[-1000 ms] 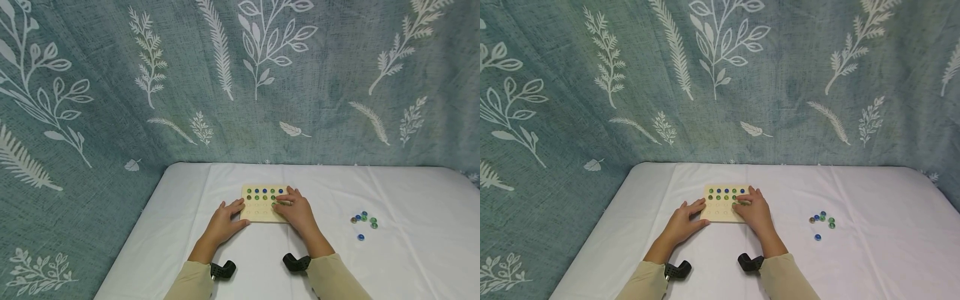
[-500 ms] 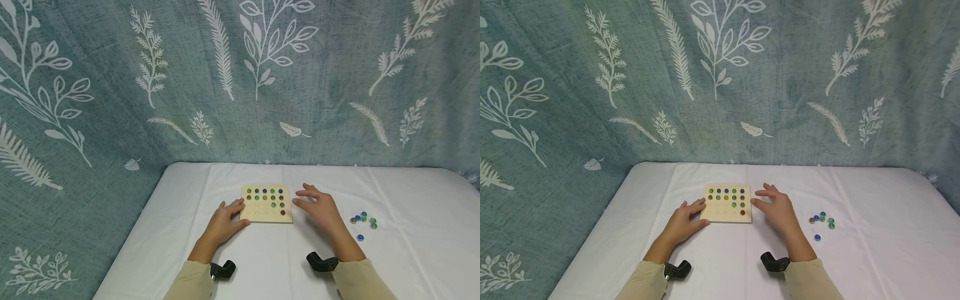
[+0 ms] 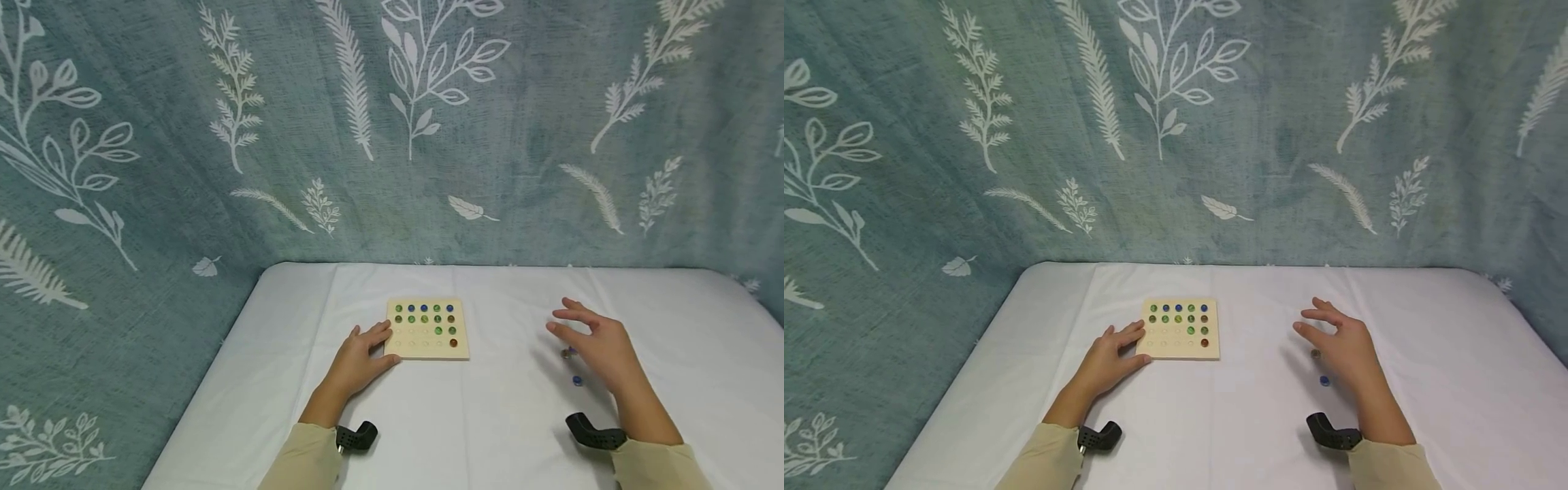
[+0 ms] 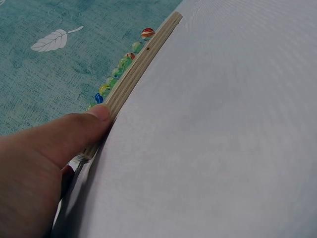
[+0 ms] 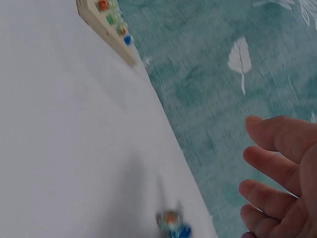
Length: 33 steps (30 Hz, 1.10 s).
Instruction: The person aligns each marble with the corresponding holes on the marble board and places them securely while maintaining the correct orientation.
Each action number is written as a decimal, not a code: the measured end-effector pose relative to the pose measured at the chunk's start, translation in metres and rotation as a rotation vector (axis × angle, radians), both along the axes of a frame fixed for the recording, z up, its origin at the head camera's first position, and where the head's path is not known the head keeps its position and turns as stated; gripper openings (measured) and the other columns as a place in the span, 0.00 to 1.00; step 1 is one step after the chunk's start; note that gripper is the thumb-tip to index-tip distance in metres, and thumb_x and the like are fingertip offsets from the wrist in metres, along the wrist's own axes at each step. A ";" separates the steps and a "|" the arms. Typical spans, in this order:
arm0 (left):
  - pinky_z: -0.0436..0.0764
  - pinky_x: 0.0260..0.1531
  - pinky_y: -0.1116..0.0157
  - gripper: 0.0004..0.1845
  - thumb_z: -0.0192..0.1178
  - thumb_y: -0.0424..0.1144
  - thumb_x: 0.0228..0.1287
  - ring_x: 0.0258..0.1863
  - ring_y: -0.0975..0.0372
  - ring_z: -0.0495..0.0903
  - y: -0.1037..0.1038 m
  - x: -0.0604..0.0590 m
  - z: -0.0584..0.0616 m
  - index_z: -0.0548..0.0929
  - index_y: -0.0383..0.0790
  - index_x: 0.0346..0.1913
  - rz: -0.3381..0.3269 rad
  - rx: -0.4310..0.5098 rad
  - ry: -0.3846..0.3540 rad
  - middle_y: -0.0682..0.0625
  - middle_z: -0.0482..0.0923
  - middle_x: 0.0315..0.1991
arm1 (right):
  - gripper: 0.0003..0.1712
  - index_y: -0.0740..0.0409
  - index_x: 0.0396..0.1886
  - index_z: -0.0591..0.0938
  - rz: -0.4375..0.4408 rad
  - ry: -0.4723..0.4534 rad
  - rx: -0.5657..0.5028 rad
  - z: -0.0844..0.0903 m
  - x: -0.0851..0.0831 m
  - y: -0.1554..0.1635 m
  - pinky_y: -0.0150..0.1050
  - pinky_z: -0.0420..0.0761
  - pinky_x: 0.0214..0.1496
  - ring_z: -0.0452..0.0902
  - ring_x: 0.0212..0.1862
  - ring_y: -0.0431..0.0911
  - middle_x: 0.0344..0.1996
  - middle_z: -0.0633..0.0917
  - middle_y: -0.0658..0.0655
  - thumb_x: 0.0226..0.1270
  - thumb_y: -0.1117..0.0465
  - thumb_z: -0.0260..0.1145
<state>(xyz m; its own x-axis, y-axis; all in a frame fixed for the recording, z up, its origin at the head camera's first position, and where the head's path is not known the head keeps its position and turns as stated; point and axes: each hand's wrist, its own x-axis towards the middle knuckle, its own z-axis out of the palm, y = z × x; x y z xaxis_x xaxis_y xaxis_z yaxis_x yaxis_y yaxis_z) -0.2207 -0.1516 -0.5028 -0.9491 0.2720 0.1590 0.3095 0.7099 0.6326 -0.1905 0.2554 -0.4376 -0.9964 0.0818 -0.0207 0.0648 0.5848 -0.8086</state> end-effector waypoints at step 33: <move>0.49 0.79 0.54 0.33 0.71 0.50 0.57 0.71 0.63 0.66 0.000 0.000 0.001 0.77 0.43 0.65 -0.006 0.012 -0.003 0.58 0.68 0.70 | 0.25 0.60 0.47 0.85 0.121 -0.034 0.099 -0.042 -0.004 0.041 0.73 0.49 0.71 0.44 0.76 0.70 0.76 0.58 0.65 0.58 0.46 0.74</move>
